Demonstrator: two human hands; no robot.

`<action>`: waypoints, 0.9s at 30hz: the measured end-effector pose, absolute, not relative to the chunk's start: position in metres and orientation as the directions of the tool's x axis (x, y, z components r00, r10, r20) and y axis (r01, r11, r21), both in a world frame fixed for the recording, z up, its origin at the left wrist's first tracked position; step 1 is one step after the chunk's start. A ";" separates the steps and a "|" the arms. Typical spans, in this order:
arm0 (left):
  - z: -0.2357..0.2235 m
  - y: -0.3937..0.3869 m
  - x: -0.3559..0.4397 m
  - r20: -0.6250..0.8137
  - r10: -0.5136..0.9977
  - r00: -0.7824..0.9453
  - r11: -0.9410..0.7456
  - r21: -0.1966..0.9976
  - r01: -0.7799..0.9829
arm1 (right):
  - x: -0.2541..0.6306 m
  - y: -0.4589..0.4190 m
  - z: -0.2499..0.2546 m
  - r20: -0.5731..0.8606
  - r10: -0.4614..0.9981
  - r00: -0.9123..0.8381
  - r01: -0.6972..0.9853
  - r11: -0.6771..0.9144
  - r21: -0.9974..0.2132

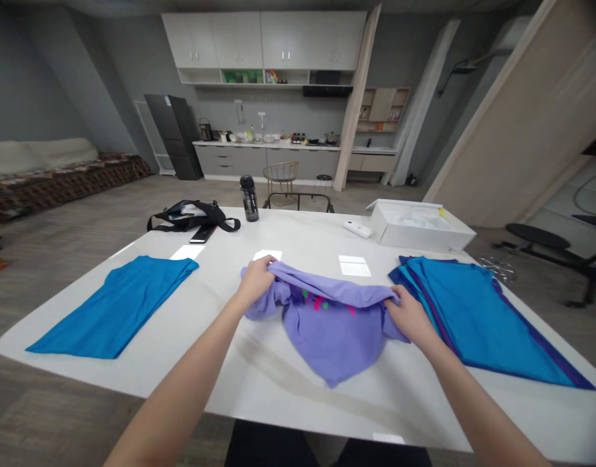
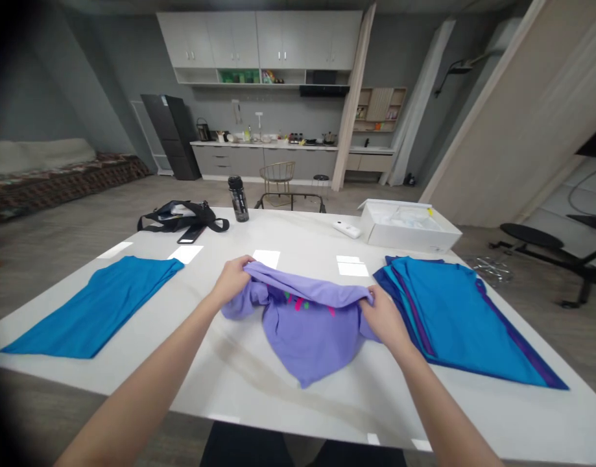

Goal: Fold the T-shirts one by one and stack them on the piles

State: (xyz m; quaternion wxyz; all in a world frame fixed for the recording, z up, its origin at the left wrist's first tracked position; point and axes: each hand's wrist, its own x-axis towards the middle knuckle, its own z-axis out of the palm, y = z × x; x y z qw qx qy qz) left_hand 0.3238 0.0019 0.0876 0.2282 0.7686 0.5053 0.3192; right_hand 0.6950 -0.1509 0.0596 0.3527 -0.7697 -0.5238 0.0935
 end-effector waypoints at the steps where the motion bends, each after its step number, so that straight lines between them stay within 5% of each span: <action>1: 0.101 -0.003 0.337 0.258 0.901 0.349 -0.427 0.672 0.605 | 0.694 -0.153 0.055 0.254 0.878 0.406 0.777 -0.185 -0.601; 4: 0.134 -0.020 0.375 0.222 0.827 0.516 -0.510 0.684 0.522 | 0.664 -0.159 0.051 0.368 0.909 0.194 0.845 0.035 -0.533; 7: 0.152 -0.035 0.408 0.169 0.767 0.620 -0.520 0.730 0.444 | 0.616 -0.156 0.058 0.380 0.922 -0.073 0.720 0.312 -0.620; 10: 0.156 -0.045 0.423 0.193 0.705 0.683 -0.577 0.715 0.394 | 0.588 -0.139 0.069 0.418 0.908 0.004 0.583 0.338 -0.739; 14: 0.151 -0.045 0.410 0.326 0.699 0.636 -0.704 0.470 0.533 | 0.592 -0.120 0.086 0.358 0.931 0.076 0.468 0.284 -0.837; 17: 0.142 -0.040 0.389 0.337 0.777 0.531 -0.623 0.293 0.725 | 0.602 -0.122 0.100 0.380 0.921 0.084 0.434 0.310 -0.846; 19: 0.138 -0.034 0.378 0.340 0.841 0.420 -0.517 0.278 0.810 | 0.607 -0.127 0.108 0.395 0.914 0.090 0.425 0.323 -0.845; 22: 0.140 -0.025 0.370 0.366 0.887 0.282 -0.443 0.499 0.745 | 0.618 -0.131 0.113 0.371 0.927 0.053 0.430 0.314 -0.846; 25: 0.155 -0.018 0.370 0.337 0.914 0.228 -0.406 0.779 0.477 | 0.636 -0.128 0.113 0.251 0.968 0.024 0.473 0.210 -0.856; 27: 0.170 -0.017 0.375 0.300 0.926 0.230 -0.366 0.862 0.350 | 0.647 -0.125 0.117 0.180 0.984 0.009 0.537 0.147 -0.831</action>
